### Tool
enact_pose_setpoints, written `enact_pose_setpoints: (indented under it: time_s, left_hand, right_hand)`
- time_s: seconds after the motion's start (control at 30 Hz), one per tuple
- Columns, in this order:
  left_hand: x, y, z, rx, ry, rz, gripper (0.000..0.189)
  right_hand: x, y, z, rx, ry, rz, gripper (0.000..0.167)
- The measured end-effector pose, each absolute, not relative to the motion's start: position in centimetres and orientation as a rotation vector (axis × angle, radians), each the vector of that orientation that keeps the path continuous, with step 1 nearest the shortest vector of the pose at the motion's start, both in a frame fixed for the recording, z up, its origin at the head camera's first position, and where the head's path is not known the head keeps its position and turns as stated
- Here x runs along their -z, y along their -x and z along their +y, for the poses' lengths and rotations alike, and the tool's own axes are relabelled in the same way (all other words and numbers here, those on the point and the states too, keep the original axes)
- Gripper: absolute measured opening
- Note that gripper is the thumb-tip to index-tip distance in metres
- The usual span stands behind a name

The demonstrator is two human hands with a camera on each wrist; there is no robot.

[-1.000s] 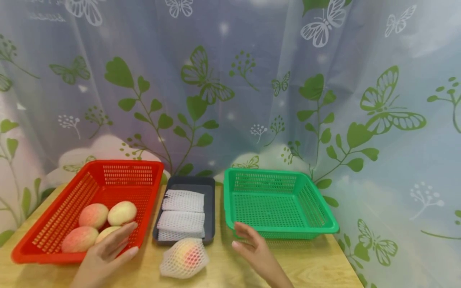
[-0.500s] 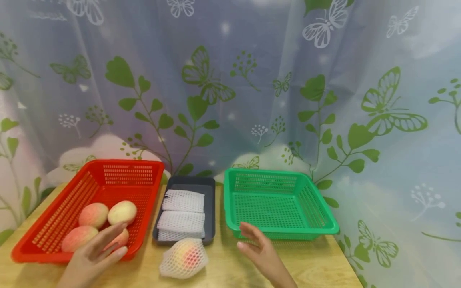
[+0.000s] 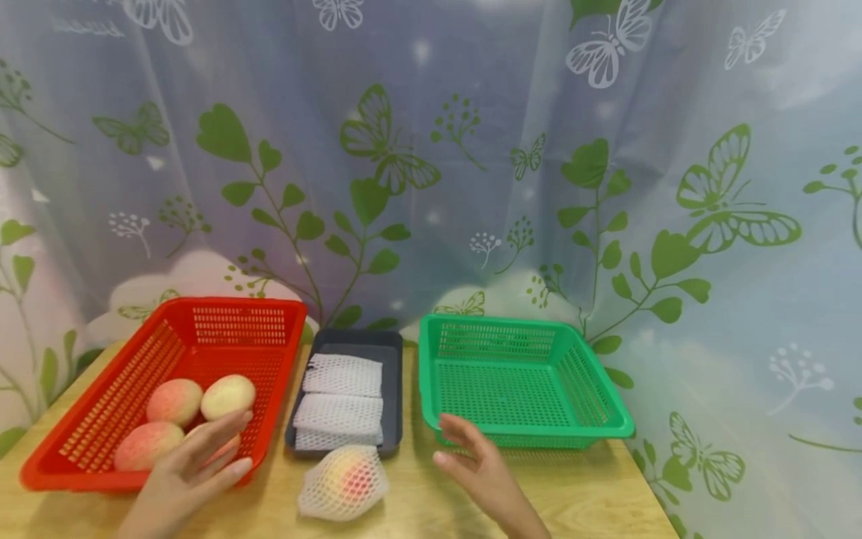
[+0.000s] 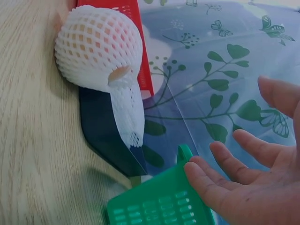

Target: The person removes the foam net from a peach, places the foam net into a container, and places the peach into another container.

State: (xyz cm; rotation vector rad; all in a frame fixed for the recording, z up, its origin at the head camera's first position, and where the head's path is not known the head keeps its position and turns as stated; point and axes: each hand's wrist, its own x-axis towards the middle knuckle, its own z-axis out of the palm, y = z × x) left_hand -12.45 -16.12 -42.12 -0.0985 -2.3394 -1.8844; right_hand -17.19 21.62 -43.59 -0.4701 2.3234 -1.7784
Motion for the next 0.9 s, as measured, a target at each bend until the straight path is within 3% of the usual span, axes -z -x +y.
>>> enact_pose_setpoints:
  time_s: [0.3,0.9]
  left_hand:
    - [43.6,13.0,-13.2,2.0,0.288,-2.251,0.057]
    - [48.1,14.9,-9.3,1.914,0.295,-2.502,0.065]
  right_hand:
    - [44.6,18.1,19.8,1.78,0.54,2.292,0.053]
    - [47.6,18.5,15.7,1.738,0.651,2.182,0.053]
